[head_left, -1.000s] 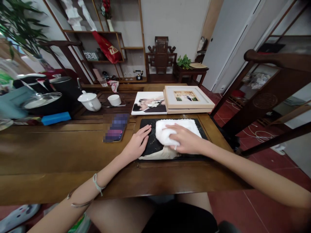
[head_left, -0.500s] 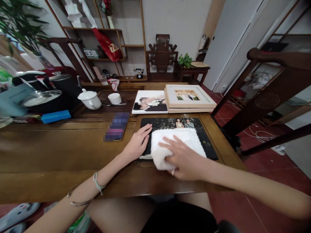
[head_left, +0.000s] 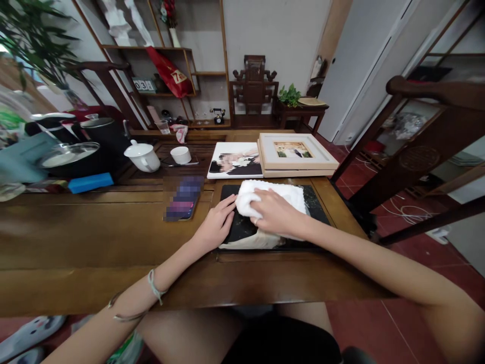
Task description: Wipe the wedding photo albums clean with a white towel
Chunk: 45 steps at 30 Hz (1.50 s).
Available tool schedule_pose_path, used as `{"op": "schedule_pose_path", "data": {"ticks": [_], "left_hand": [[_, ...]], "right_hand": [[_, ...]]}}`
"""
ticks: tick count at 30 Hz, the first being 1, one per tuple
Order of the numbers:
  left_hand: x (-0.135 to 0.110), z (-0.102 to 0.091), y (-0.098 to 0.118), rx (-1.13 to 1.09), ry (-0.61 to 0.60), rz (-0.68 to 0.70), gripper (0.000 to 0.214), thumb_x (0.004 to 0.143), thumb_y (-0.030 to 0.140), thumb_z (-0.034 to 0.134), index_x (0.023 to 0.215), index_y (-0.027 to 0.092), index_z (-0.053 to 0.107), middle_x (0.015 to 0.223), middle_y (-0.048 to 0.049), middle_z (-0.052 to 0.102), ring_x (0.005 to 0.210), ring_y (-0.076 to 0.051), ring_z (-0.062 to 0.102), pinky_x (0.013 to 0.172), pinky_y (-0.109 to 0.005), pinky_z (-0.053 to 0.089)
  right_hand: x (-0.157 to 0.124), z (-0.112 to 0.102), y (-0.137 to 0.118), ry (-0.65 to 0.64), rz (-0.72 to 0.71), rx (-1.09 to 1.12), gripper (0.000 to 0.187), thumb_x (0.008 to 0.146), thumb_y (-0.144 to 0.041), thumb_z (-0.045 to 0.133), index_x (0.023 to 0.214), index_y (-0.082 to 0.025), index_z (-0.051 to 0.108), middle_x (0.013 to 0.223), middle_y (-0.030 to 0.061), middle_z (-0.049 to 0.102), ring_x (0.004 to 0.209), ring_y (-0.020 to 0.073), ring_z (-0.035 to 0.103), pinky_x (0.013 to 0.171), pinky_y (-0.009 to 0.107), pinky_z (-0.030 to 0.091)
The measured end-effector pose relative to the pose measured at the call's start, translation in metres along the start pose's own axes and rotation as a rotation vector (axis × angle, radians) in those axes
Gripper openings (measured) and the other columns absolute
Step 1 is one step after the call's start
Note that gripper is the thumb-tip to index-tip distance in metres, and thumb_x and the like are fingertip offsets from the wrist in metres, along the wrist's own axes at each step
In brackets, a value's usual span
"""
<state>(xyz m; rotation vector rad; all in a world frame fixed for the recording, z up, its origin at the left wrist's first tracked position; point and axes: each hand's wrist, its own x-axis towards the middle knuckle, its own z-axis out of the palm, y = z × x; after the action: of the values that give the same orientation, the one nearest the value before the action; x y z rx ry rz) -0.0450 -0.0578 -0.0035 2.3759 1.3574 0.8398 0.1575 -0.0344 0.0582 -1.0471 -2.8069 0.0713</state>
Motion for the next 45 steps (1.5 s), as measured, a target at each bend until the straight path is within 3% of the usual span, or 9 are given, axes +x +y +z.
{"op": "schedule_pose_path", "data": {"ticks": [5, 13, 17, 22, 26, 32, 35, 40, 45], "left_hand": [[0.000, 0.001, -0.001, 0.012, -0.002, -0.006, 0.040, 0.094, 0.022, 0.033, 0.126, 0.013, 0.056, 0.140, -0.0124, 0.048, 0.133, -0.024, 0.041, 0.111, -0.045, 0.033], [0.000, -0.002, 0.002, 0.006, -0.028, -0.026, 0.044, 0.094, 0.025, 0.032, 0.129, 0.008, 0.052, 0.141, -0.0149, 0.046, 0.134, -0.026, 0.039, 0.111, -0.046, 0.033], [0.000, -0.003, 0.002, -0.009, -0.016, -0.020, 0.044, 0.094, 0.024, 0.031, 0.130, 0.009, 0.052, 0.142, -0.0135, 0.045, 0.134, -0.024, 0.038, 0.112, -0.046, 0.033], [0.000, -0.001, 0.001, 0.006, -0.011, -0.008, 0.044, 0.094, 0.024, 0.032, 0.129, 0.008, 0.053, 0.141, -0.0151, 0.047, 0.133, -0.025, 0.040, 0.111, -0.047, 0.034], [0.000, 0.001, 0.000, 0.002, 0.008, -0.002, 0.043, 0.094, 0.023, 0.032, 0.128, 0.010, 0.054, 0.140, -0.0138, 0.048, 0.133, -0.024, 0.040, 0.112, -0.046, 0.033], [0.000, 0.001, 0.000, 0.020, 0.011, -0.006, 0.043, 0.094, 0.023, 0.033, 0.130, 0.009, 0.052, 0.141, -0.0145, 0.047, 0.133, -0.024, 0.040, 0.112, -0.046, 0.032], [-0.001, 0.001, 0.000, 0.026, 0.011, -0.011, 0.043, 0.094, 0.024, 0.033, 0.129, 0.008, 0.053, 0.140, -0.0150, 0.047, 0.132, -0.025, 0.041, 0.112, -0.046, 0.033], [0.000, 0.000, 0.001, 0.037, 0.012, -0.030, 0.042, 0.094, 0.025, 0.034, 0.128, 0.009, 0.054, 0.137, -0.0154, 0.050, 0.129, -0.026, 0.045, 0.109, -0.048, 0.036], [-0.001, 0.000, 0.001, 0.037, 0.010, -0.035, 0.042, 0.095, 0.025, 0.034, 0.128, 0.011, 0.054, 0.137, -0.0144, 0.051, 0.129, -0.025, 0.046, 0.109, -0.047, 0.036]], "right_hand": [[0.004, 0.003, -0.003, -0.028, 0.023, -0.053, 0.027, 0.082, -0.025, 0.054, 0.102, -0.012, 0.066, 0.117, 0.0184, 0.057, 0.118, 0.0354, 0.045, 0.095, 0.054, 0.036], [-0.052, 0.007, -0.075, -0.103, -0.129, -0.031, 0.030, 0.077, -0.032, 0.060, 0.099, -0.013, 0.068, 0.135, 0.0241, 0.043, 0.128, 0.0487, 0.031, 0.096, 0.068, 0.027], [-0.067, 0.009, -0.089, -0.092, -0.209, -0.009, 0.027, 0.077, -0.033, 0.061, 0.094, -0.014, 0.069, 0.137, 0.0233, 0.042, 0.128, 0.0487, 0.031, 0.096, 0.068, 0.026], [-0.057, 0.003, -0.064, -0.046, -0.155, 0.063, 0.027, 0.078, -0.034, 0.059, 0.093, -0.013, 0.069, 0.121, 0.0207, 0.056, 0.122, 0.0407, 0.041, 0.095, 0.056, 0.035], [-0.025, -0.009, -0.017, -0.054, -0.018, 0.073, 0.022, 0.078, -0.028, 0.056, 0.084, -0.011, 0.067, 0.097, 0.0180, 0.064, 0.094, 0.0299, 0.057, 0.080, 0.040, 0.043], [0.031, -0.019, 0.041, -0.009, 0.195, 0.432, 0.027, 0.085, -0.038, 0.049, 0.075, -0.014, 0.059, 0.080, 0.0074, 0.064, 0.070, 0.0181, 0.054, 0.065, 0.029, 0.039], [0.056, -0.019, 0.044, -0.038, 0.237, 0.561, 0.025, 0.083, -0.039, 0.052, 0.079, -0.015, 0.058, 0.086, 0.0075, 0.065, 0.072, 0.0185, 0.054, 0.066, 0.029, 0.040], [0.089, -0.016, 0.031, -0.083, 0.130, 0.570, 0.030, 0.082, -0.042, 0.052, 0.085, -0.013, 0.060, 0.096, 0.0106, 0.065, 0.078, 0.0210, 0.056, 0.071, 0.031, 0.043], [0.084, -0.020, 0.032, -0.113, 0.120, 0.443, 0.031, 0.085, -0.040, 0.048, 0.092, -0.011, 0.060, 0.101, 0.0136, 0.064, 0.080, 0.0222, 0.057, 0.072, 0.031, 0.043]]}}
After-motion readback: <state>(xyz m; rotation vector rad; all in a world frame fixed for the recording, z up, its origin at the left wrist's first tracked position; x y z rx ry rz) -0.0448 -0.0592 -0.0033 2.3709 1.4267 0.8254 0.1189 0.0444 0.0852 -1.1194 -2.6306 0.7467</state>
